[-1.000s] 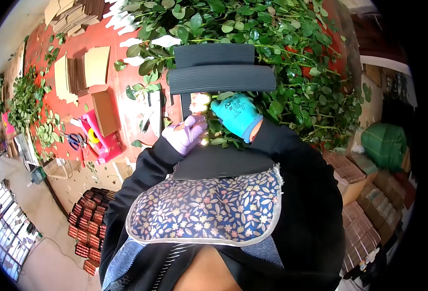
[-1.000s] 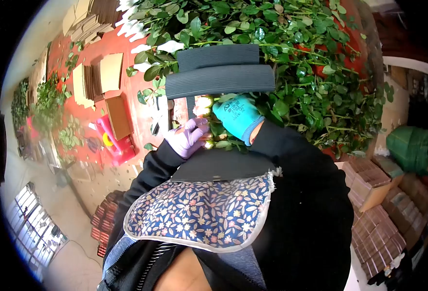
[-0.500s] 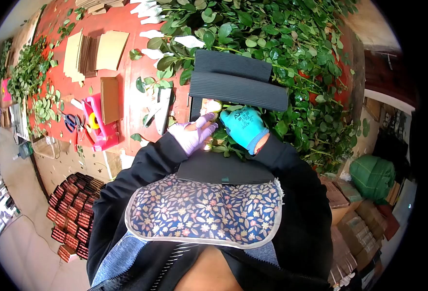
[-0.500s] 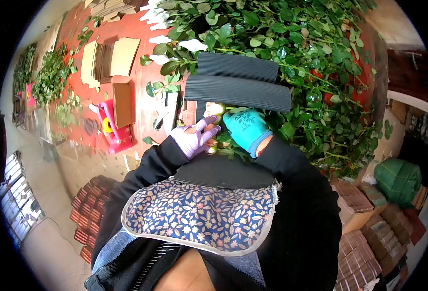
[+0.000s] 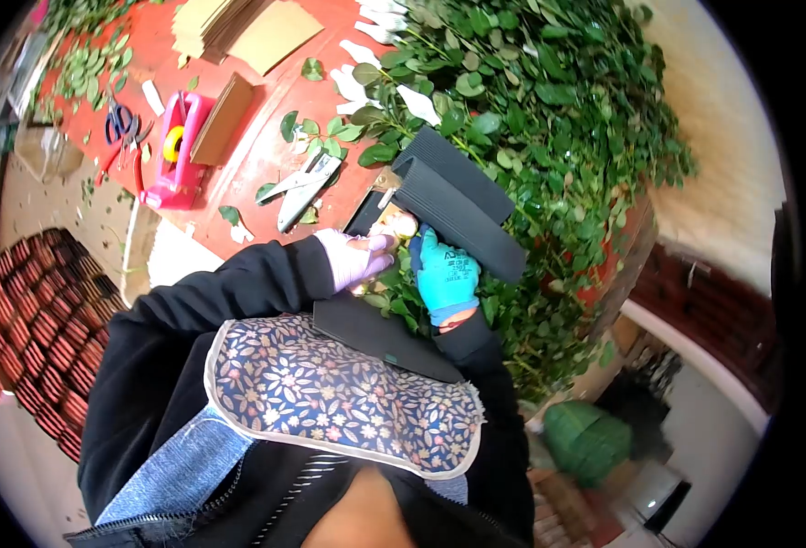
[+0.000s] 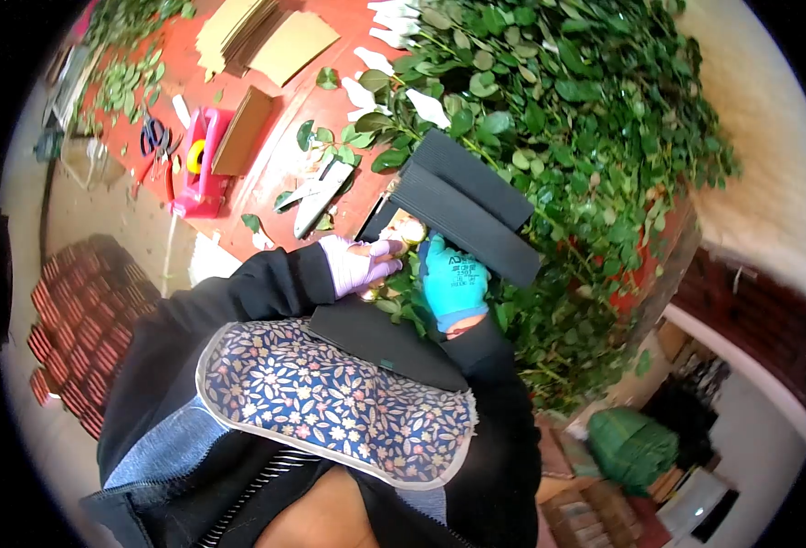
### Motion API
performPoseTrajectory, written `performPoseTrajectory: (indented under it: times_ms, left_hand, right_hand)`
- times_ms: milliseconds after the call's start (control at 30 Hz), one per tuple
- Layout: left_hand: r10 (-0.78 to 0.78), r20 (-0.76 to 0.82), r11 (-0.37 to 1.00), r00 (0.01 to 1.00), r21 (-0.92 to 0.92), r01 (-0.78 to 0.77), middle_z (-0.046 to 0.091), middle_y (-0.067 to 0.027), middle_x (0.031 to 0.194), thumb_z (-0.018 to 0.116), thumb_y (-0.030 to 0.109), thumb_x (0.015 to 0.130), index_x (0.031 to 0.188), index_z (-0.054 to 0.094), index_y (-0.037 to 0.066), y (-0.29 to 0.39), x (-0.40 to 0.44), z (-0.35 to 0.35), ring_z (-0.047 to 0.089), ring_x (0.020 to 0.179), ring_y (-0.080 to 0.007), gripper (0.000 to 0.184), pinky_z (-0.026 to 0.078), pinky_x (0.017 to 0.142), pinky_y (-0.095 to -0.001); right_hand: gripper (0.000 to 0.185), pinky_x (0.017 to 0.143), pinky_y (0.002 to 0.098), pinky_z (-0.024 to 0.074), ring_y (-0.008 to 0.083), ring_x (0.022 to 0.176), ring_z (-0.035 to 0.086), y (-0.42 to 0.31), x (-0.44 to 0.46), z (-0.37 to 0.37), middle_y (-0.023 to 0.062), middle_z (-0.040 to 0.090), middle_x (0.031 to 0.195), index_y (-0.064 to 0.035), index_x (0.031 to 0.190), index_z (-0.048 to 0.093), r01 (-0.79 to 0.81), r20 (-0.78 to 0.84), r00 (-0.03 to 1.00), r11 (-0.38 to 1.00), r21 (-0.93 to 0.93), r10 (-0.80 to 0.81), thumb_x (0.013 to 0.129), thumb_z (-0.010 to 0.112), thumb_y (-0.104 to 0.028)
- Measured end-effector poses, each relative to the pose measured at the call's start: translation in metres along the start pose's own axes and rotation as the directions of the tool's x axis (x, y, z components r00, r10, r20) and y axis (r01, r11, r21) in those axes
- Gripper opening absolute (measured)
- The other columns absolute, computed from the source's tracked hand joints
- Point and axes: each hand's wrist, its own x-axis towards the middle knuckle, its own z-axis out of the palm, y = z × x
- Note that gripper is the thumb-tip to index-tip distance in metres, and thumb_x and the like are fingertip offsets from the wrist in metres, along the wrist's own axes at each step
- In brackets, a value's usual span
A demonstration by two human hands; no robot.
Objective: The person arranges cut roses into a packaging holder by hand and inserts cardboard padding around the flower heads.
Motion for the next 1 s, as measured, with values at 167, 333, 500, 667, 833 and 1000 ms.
performPoseTrajectory:
  times_ms: [167, 333, 500, 667, 833, 1000]
  left_hand:
    - [-0.147, 0.019, 0.971, 0.989, -0.186, 0.148, 0.067, -0.0081, 0.075, 0.050, 0.036, 0.101, 0.129, 0.052, 0.019, 0.012, -0.002, -0.009, 0.067, 0.056, -0.0202, 0.033, 0.056, 0.054, -0.0325]
    - [-0.088, -0.099, 0.995, 0.991, -0.048, 0.084, 0.062, -0.0071, 0.067, 0.051, 0.036, 0.099, 0.115, 0.054, 0.020, -0.003, 0.002, 0.009, 0.064, 0.056, -0.0251, 0.022, 0.052, 0.055, -0.0371]
    - [0.236, -0.071, 0.963, 0.969, 0.155, -0.223, 0.058, -0.0043, 0.120, 0.065, 0.014, 0.084, 0.124, 0.058, 0.012, -0.021, 0.006, 0.002, 0.067, 0.092, -0.0209, 0.040, 0.058, 0.067, -0.0322]
    - [0.264, -0.065, 0.919, 0.962, 0.319, -0.230, 0.055, -0.0025, 0.125, 0.062, 0.010, 0.083, 0.121, 0.058, 0.010, -0.013, 0.010, 0.001, 0.067, 0.089, -0.0212, 0.039, 0.058, 0.067, -0.0317]
    - [0.297, -0.140, 0.899, 0.945, 0.374, -0.227, 0.054, -0.0047, 0.128, 0.059, 0.010, 0.083, 0.123, 0.056, 0.010, -0.001, 0.011, -0.003, 0.067, 0.085, -0.0204, 0.040, 0.058, 0.065, -0.0311]
    - [0.176, 0.005, 0.961, 0.984, 0.216, -0.173, 0.057, -0.0092, 0.128, 0.055, 0.013, 0.090, 0.131, 0.054, 0.012, -0.001, 0.017, -0.012, 0.069, 0.083, -0.0244, 0.041, 0.058, 0.064, -0.0334]
  right_hand:
    - [0.022, 0.045, 0.0431, 0.0470, 0.0290, 0.050, 0.062, 0.000, 0.009, -0.001, 0.0096, 0.060, 0.056, -0.0118, 0.084, 0.060, -0.007, 0.019, 1.000, 0.980, 0.198, 0.003, 0.094, 0.059, -0.032]
    - [0.017, 0.046, 0.0394, 0.0483, 0.0256, 0.051, 0.062, -0.008, 0.020, -0.003, 0.0075, 0.061, 0.058, -0.0133, 0.086, 0.057, 0.019, 0.048, 0.999, 0.993, 0.116, -0.025, 0.093, 0.058, -0.029]
    - [0.015, 0.048, 0.0399, 0.0500, 0.0264, 0.053, 0.064, -0.007, 0.018, -0.005, 0.0094, 0.064, 0.062, -0.0125, 0.087, 0.058, -0.009, 0.100, 0.995, 0.990, 0.139, -0.005, 0.092, 0.057, -0.027]
    - [0.013, 0.048, 0.0417, 0.0497, 0.0288, 0.053, 0.064, -0.006, 0.017, -0.005, 0.0105, 0.063, 0.061, -0.0119, 0.087, 0.058, -0.037, 0.091, 0.996, 0.983, 0.178, 0.021, 0.092, 0.057, -0.024]
    - [0.008, 0.048, 0.0414, 0.0496, 0.0277, 0.053, 0.064, -0.006, 0.016, -0.001, 0.0091, 0.063, 0.061, -0.0116, 0.084, 0.057, -0.021, 0.072, 0.997, 0.984, 0.178, 0.008, 0.084, 0.059, -0.019]
    - [0.009, 0.049, 0.0403, 0.0490, 0.0257, 0.054, 0.063, -0.008, 0.016, -0.002, 0.0096, 0.061, 0.063, -0.0110, 0.087, 0.060, 0.030, -0.098, 0.995, 0.995, 0.092, -0.021, 0.082, 0.059, -0.018]
